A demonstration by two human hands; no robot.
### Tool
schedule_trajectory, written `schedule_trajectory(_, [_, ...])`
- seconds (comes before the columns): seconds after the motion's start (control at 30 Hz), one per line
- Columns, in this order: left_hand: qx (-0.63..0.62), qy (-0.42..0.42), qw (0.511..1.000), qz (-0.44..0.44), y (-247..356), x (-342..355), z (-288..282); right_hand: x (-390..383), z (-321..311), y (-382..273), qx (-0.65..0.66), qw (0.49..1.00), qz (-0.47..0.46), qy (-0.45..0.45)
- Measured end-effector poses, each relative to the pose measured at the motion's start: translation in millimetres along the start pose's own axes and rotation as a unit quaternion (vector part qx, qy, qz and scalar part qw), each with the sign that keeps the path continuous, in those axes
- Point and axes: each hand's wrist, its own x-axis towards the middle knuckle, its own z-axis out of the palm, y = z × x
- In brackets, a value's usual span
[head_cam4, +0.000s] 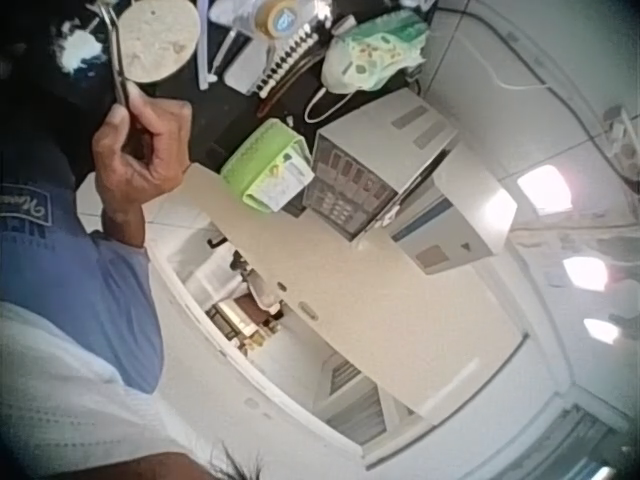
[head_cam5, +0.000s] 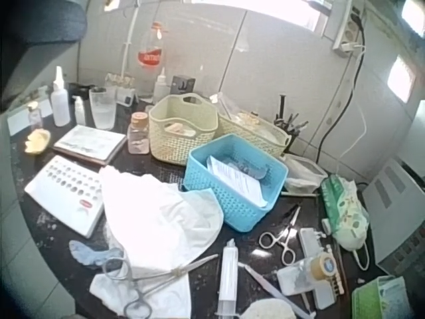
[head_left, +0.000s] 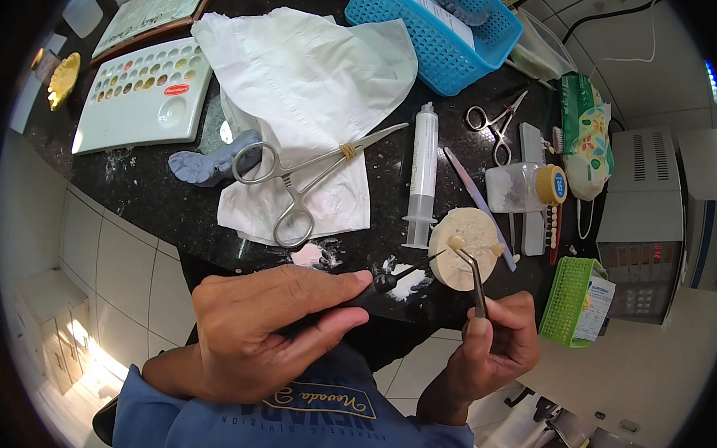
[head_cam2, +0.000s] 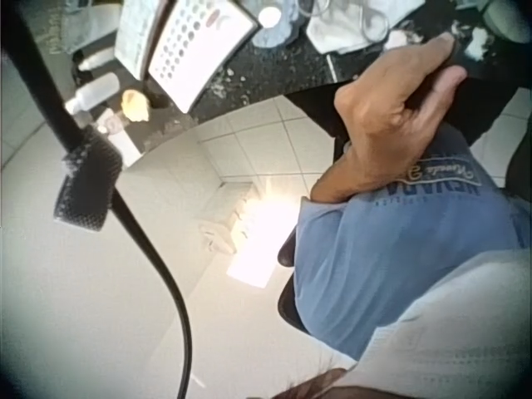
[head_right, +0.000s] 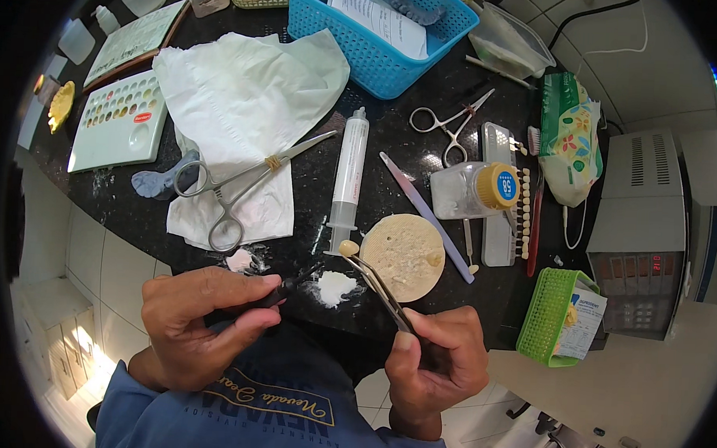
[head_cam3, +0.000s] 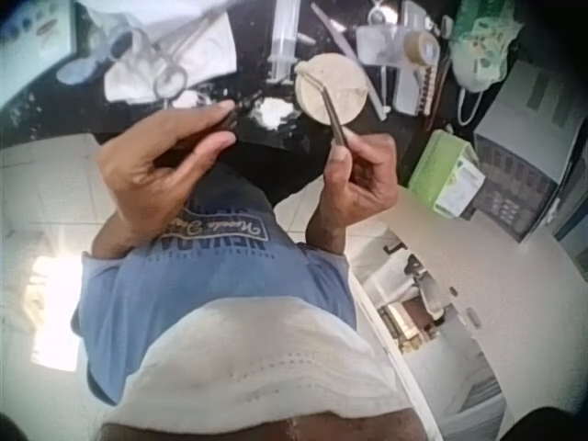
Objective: The recorder is staining and glazing a dental crown using a brush and a palette of stains in a laboratory setting.
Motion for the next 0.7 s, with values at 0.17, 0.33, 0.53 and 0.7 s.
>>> schedule_trajectory(0.17, [-0.001,0.006,1.0,-0.001,0.3,0.0,0.0,-0.5,1.2,-1.5,-0.003,1.0,0.006,0.0])
schedule_trajectory(0.33, [0.002,0.007,1.0,0.002,0.1,0.5,0.5,0.9,1.8,-3.3,-0.012,1.0,0.003,-0.007])
schedule_trajectory(0.53, [0.003,0.01,1.0,-0.009,0.0,-0.6,0.7,1.0,1.3,-1.6,-0.011,1.0,-0.017,-0.006])
schedule_trajectory(0.7, [0.005,0.009,1.0,0.002,-0.5,-0.8,0.0,1.4,1.5,-2.3,-0.016,1.0,-0.011,-0.004])
